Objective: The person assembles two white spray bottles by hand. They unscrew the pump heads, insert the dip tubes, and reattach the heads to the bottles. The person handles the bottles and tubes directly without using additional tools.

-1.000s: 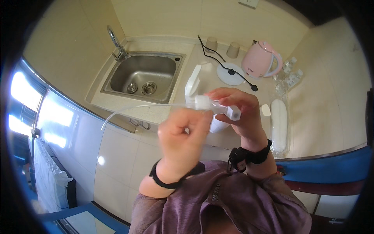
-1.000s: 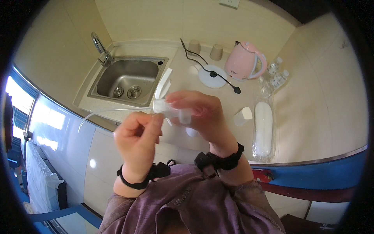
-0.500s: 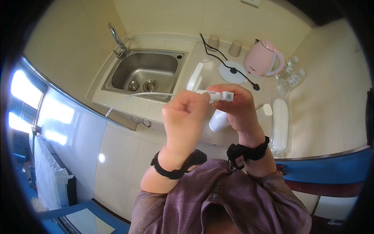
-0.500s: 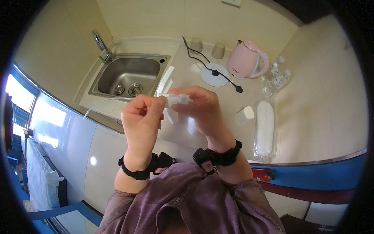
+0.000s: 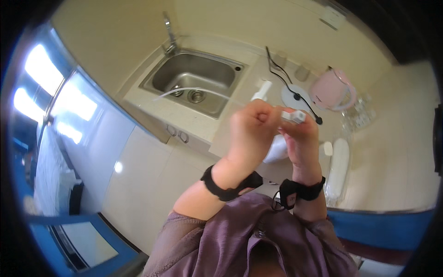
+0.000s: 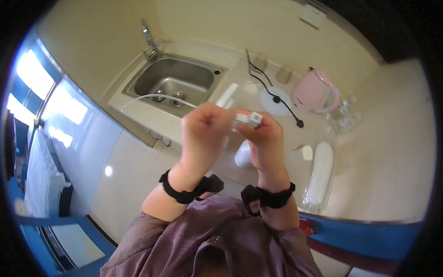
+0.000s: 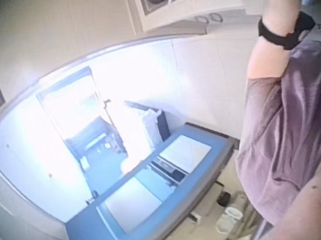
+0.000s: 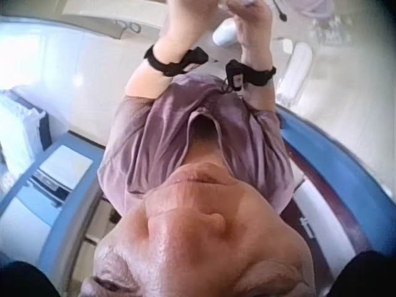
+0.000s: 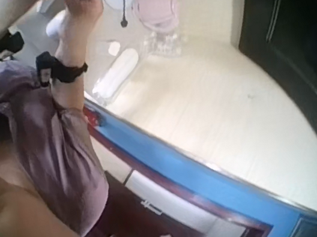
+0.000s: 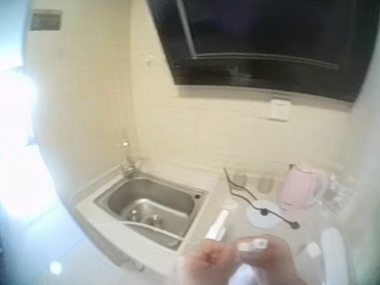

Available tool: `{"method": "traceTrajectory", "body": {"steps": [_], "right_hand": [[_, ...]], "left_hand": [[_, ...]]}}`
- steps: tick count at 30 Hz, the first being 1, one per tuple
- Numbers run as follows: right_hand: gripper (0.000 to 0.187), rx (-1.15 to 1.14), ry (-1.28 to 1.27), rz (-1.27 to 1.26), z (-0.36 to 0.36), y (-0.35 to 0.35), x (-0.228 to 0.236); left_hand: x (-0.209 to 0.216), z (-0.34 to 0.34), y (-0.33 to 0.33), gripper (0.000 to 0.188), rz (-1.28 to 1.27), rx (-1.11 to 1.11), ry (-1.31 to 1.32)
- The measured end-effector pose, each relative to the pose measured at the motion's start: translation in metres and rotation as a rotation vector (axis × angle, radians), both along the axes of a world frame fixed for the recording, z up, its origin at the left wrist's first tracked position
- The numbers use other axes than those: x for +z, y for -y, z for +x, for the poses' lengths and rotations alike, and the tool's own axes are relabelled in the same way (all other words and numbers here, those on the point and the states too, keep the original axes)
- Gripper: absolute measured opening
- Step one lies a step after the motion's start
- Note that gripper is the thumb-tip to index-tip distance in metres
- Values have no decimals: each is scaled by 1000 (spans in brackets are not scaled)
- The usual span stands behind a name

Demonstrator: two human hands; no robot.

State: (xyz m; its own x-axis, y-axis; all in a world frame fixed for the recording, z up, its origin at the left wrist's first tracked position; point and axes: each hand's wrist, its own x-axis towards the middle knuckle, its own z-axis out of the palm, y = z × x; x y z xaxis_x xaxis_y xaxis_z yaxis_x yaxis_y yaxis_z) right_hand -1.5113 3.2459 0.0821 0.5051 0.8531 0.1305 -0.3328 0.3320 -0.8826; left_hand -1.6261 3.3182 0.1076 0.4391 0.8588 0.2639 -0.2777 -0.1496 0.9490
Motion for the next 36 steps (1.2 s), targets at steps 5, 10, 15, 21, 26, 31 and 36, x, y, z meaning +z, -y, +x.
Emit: {"method": "traceTrajectory", "body": {"steps": [5, 10, 15, 21, 26, 31, 36], "right_hand": [[30, -106, 24, 10, -31, 8, 2], [28, -30, -18, 21, -12, 2, -4], [24, 41, 21, 51, -5, -5, 2], [23, -39, 51, 12, 2, -5, -4], [22, -25, 9, 29, 9, -3, -9], [22, -26, 34, 18, 17, -4, -3], [22, -59, 55, -35, 23, -3, -11]], "left_hand": [[-6, -18, -5, 18, 85, 0, 23], [-10, -10, -23, 19, -177, -94, 32], [0, -4, -14, 21, -63, 18, -35], [0, 0, -28, 23, -155, -58, -79], [-6, 8, -25, 23, -125, -43, -67], [-4, 17, -23, 25, -38, 20, -108], [-10, 19, -35, 23, -234, -142, -90]]}}
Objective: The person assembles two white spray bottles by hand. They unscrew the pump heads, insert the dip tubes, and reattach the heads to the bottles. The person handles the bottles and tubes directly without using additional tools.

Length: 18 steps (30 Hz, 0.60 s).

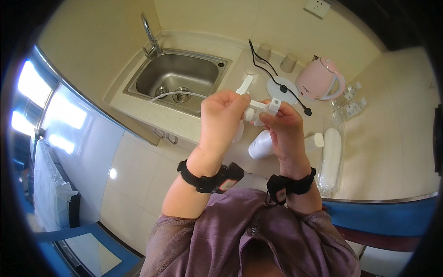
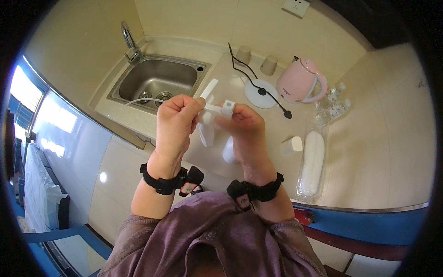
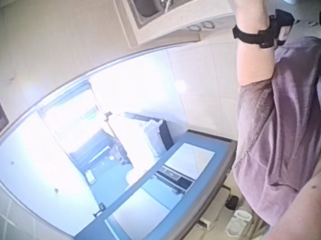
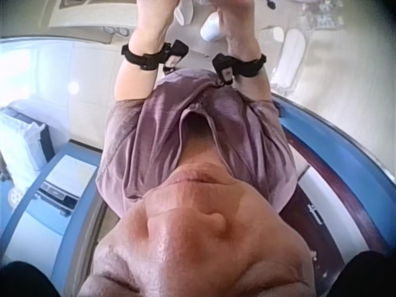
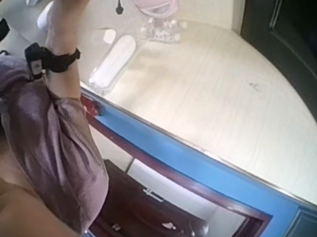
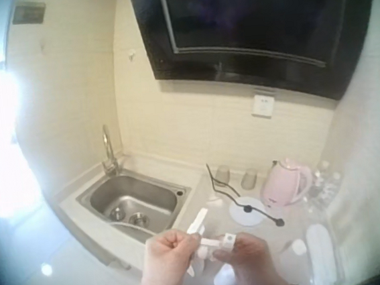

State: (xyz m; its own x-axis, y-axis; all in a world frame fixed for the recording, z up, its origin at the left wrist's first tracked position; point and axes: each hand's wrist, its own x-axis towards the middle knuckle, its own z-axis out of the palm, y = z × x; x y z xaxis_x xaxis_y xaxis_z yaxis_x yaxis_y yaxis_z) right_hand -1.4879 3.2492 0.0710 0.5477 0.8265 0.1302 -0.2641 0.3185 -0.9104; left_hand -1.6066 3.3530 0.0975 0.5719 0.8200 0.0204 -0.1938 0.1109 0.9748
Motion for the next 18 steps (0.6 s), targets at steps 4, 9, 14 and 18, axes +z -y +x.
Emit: {"method": "traceTrajectory", "body": {"steps": [4, 9, 14, 18], "right_hand": [[28, -7, 1, -12, 9, 2, 11], [31, -173, 56, 59, 59, 27, 38], [35, -413, 260, 193, 125, 93, 55], [43, -695, 511, 26, 143, 164, 82]], "left_hand": [[4, 8, 10, 18, 68, 88, 15], [14, 5, 26, 12, 122, -21, 76], [7, -12, 32, 9, 353, -155, -85], [-6, -18, 24, 10, 489, -208, -107]]}}
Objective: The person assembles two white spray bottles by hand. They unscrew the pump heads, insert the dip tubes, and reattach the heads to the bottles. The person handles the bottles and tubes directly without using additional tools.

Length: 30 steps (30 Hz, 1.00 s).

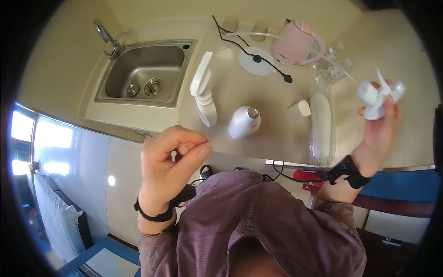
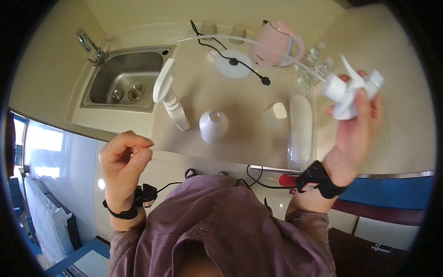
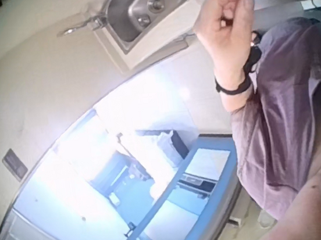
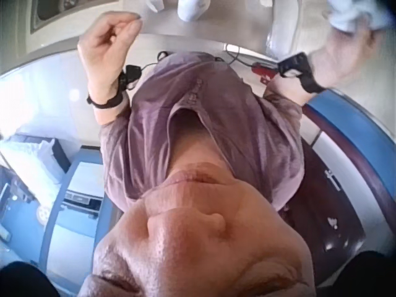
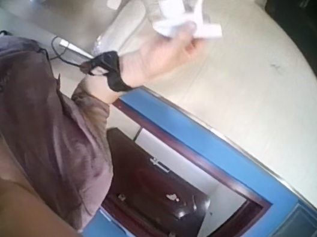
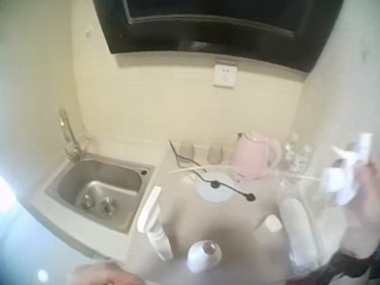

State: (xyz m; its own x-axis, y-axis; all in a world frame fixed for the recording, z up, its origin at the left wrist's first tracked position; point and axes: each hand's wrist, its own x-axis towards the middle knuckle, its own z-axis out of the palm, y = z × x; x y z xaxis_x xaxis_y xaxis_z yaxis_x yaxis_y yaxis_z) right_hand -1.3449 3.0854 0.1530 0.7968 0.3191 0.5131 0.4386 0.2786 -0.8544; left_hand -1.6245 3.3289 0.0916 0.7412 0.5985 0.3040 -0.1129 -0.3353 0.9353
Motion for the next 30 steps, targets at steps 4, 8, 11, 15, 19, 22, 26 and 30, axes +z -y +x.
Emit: {"method": "traceTrajectory", "body": {"steps": [4, 8, 11, 15, 19, 22, 26, 30], "right_hand": [[49, -129, 85, -187, 5, 53, 17], [55, -216, 156, -246, 7, 89, 28], [56, -223, 207, -301, 4, 98, 31], [56, -216, 226, -384, -5, 86, 29], [54, -184, 187, -422, -20, 61, 26], [51, -147, 170, -464, -28, 46, 26], [48, -180, 188, -514, -34, 31, 27], [46, -130, 179, -527, -35, 25, 28]], "left_hand": [[-13, 2, -2, 10, -17, -25, -32], [-19, 11, 0, 9, 0, -60, -44], [-23, 14, 0, 9, 10, -68, -75], [-29, 15, -2, 9, 36, -69, -79], [-33, 14, -3, 9, 44, -63, -90], [-37, 10, -5, 9, 2, -56, -104], [-43, 7, -6, 9, -13, -35, -97], [-46, 5, -7, 9, -42, -35, -99]]}}
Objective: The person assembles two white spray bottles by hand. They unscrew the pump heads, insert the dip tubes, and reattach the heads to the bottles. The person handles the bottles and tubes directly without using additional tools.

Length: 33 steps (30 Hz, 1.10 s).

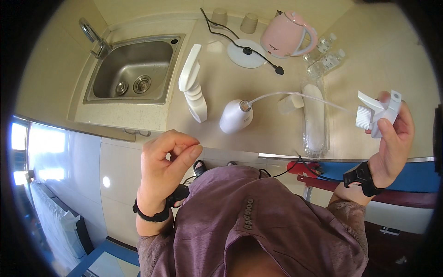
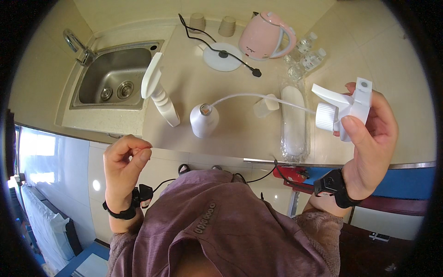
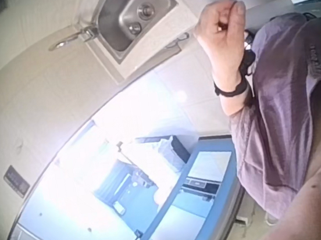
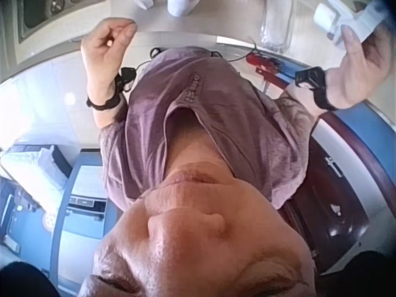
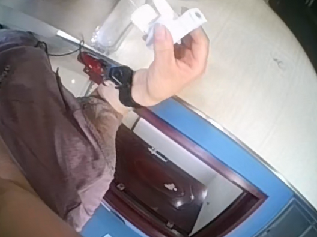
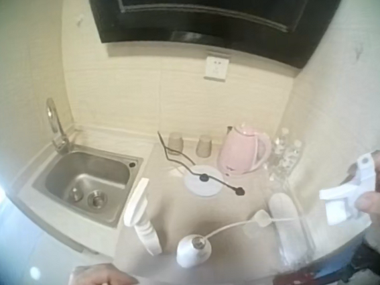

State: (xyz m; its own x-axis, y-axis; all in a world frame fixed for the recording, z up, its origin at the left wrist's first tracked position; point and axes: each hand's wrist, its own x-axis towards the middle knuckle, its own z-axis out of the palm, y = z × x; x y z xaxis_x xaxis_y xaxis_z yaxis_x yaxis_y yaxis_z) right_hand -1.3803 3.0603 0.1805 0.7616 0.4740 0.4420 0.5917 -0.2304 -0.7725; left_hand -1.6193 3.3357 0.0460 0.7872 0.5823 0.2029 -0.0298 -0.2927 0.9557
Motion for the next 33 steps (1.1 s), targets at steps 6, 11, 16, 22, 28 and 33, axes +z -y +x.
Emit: {"method": "traceTrajectory", "body": {"steps": [6, 11, 16, 22, 28, 33], "right_hand": [[47, 28, 6, -30, -7, -7, 4], [48, 57, 10, -34, -17, -18, 7], [47, 92, -24, -21, -30, -34, 8], [42, 202, -110, -53, -44, -55, 8], [29, 436, -276, -254, -44, -112, -13], [24, 495, -331, -454, -38, -153, -53]], "left_hand": [[-2, -2, -1, 8, -24, 6, -20], [-3, -7, -2, 8, -14, 8, -22], [-7, -16, -4, 8, -14, 10, -10], [-5, -28, -3, 7, -45, 6, -29], [-7, -40, -4, 7, -72, 37, -29], [-17, -44, -9, 8, -43, 19, -37]]}}
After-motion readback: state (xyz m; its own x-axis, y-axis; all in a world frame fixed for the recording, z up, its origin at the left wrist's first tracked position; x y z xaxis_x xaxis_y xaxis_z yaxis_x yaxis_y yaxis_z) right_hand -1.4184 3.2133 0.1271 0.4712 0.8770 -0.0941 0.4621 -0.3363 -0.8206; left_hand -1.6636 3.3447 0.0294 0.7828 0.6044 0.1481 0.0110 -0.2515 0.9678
